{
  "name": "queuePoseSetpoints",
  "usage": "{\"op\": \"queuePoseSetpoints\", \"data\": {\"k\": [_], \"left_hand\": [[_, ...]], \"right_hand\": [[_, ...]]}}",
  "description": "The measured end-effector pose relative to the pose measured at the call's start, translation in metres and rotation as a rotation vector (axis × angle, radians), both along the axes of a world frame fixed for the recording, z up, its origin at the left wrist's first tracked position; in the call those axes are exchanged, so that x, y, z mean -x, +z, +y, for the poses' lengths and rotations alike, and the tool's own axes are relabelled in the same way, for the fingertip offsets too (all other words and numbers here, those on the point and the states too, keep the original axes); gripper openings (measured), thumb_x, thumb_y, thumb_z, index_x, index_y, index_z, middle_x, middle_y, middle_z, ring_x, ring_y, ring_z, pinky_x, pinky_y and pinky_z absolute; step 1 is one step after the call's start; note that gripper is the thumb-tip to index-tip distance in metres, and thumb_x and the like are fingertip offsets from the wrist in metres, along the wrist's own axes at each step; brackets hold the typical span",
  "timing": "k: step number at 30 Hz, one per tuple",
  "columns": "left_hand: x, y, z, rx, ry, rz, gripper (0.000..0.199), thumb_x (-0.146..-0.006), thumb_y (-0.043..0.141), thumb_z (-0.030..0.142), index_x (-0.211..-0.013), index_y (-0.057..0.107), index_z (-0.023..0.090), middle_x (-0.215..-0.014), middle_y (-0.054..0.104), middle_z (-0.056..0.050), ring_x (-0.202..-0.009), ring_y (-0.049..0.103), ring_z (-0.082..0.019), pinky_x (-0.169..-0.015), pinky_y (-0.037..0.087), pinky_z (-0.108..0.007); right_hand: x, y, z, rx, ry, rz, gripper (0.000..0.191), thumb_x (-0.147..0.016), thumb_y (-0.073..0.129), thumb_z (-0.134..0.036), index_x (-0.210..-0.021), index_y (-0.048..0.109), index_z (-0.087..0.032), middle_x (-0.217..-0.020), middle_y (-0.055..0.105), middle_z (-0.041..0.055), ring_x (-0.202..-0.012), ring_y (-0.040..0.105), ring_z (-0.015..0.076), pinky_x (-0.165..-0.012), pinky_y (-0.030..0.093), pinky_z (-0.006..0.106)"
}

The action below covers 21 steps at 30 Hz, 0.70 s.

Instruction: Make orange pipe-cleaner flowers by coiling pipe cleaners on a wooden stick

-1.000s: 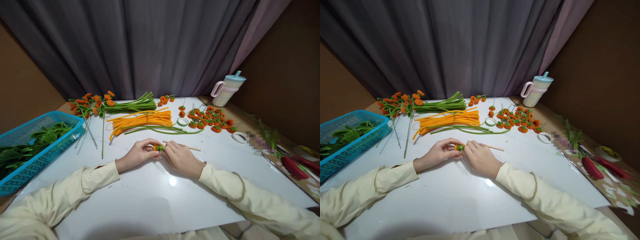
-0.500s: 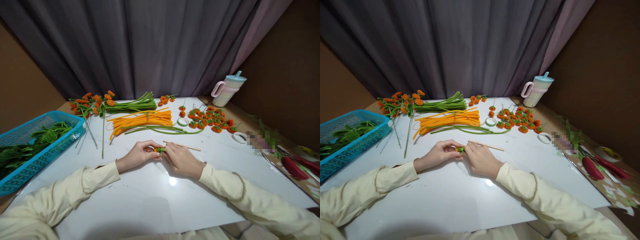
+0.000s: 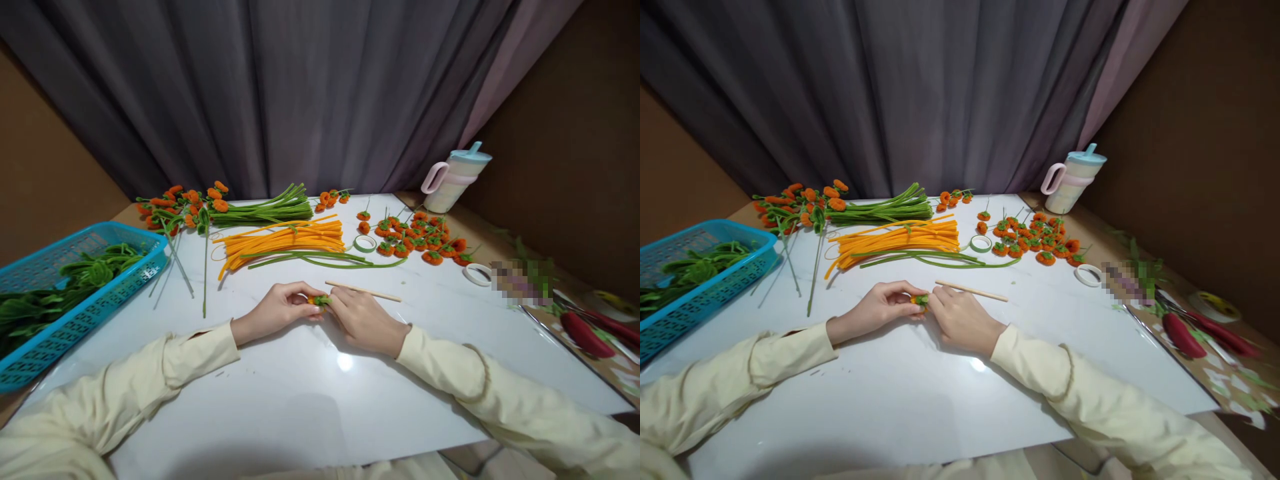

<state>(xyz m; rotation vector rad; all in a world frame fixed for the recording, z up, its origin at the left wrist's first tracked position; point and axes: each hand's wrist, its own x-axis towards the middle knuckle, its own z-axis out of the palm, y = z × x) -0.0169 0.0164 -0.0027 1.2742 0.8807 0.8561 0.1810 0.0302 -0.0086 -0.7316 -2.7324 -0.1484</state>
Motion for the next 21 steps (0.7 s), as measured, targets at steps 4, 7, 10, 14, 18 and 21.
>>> {"op": "queuePoseSetpoints", "data": {"k": [4, 7, 10, 14, 18, 21], "left_hand": [[0.000, -0.001, 0.001, -0.005, -0.013, -0.003, 0.032, -0.069, 0.074, 0.029, -0.095, 0.065, 0.011, -0.088, 0.069, -0.006, -0.078, 0.068, -0.018, -0.079, 0.056, -0.034], [0.001, 0.001, 0.002, 0.013, -0.028, -0.021, 0.032, -0.070, 0.073, 0.029, -0.096, 0.064, 0.012, -0.088, 0.069, -0.006, -0.077, 0.068, -0.018, -0.078, 0.056, -0.033], [0.001, 0.003, 0.003, 0.040, -0.027, -0.016, 0.034, -0.070, 0.073, 0.030, -0.097, 0.062, 0.012, -0.085, 0.069, -0.005, -0.075, 0.068, -0.018, -0.075, 0.055, -0.031], [-0.002, 0.004, 0.003, 0.024, -0.053, 0.084, 0.033, -0.070, 0.072, 0.032, -0.095, 0.063, 0.011, -0.075, 0.067, -0.003, -0.071, 0.066, -0.016, -0.073, 0.053, -0.028], [-0.006, 0.009, 0.006, 0.025, -0.067, 0.118, 0.041, -0.072, 0.069, 0.035, -0.104, 0.059, 0.011, -0.071, 0.064, -0.001, -0.068, 0.064, -0.014, -0.073, 0.051, -0.028], [0.009, 0.022, 0.000, 0.053, -0.005, 0.144, 0.059, -0.072, 0.069, 0.035, -0.124, 0.045, 0.017, -0.091, 0.065, -0.005, -0.079, 0.064, -0.016, -0.072, 0.051, -0.028]], "right_hand": [[0.000, 0.002, 0.000, 0.017, 0.015, 0.026, 0.008, -0.085, 0.040, -0.015, -0.087, 0.048, -0.014, -0.076, 0.054, 0.0075, -0.073, 0.054, 0.0200, -0.067, 0.044, 0.032], [-0.002, 0.007, 0.001, 0.083, 0.012, 0.078, 0.015, -0.091, 0.033, -0.019, -0.085, 0.047, -0.016, -0.077, 0.055, 0.0070, -0.071, 0.054, 0.0182, -0.062, 0.041, 0.029], [-0.004, 0.014, 0.003, 0.161, -0.029, 0.166, 0.024, -0.095, 0.030, -0.029, -0.081, 0.045, -0.017, -0.076, 0.055, 0.0051, -0.064, 0.051, 0.0153, -0.055, 0.036, 0.025], [-0.003, 0.022, 0.005, 0.217, -0.045, 0.220, 0.026, -0.095, 0.031, -0.035, -0.082, 0.046, -0.017, -0.075, 0.055, 0.0035, -0.061, 0.049, 0.0135, -0.055, 0.033, 0.024], [0.003, 0.036, 0.013, 0.298, -0.010, 0.171, 0.022, -0.095, 0.031, -0.025, -0.082, 0.047, -0.017, -0.076, 0.056, 0.0033, -0.059, 0.048, 0.0117, -0.055, 0.032, 0.023], [0.002, 0.061, 0.026, 0.256, -0.054, 0.053, 0.021, -0.093, 0.037, -0.025, -0.078, 0.049, -0.017, -0.074, 0.058, 0.0038, -0.059, 0.050, 0.0119, -0.054, 0.030, 0.023]]}}
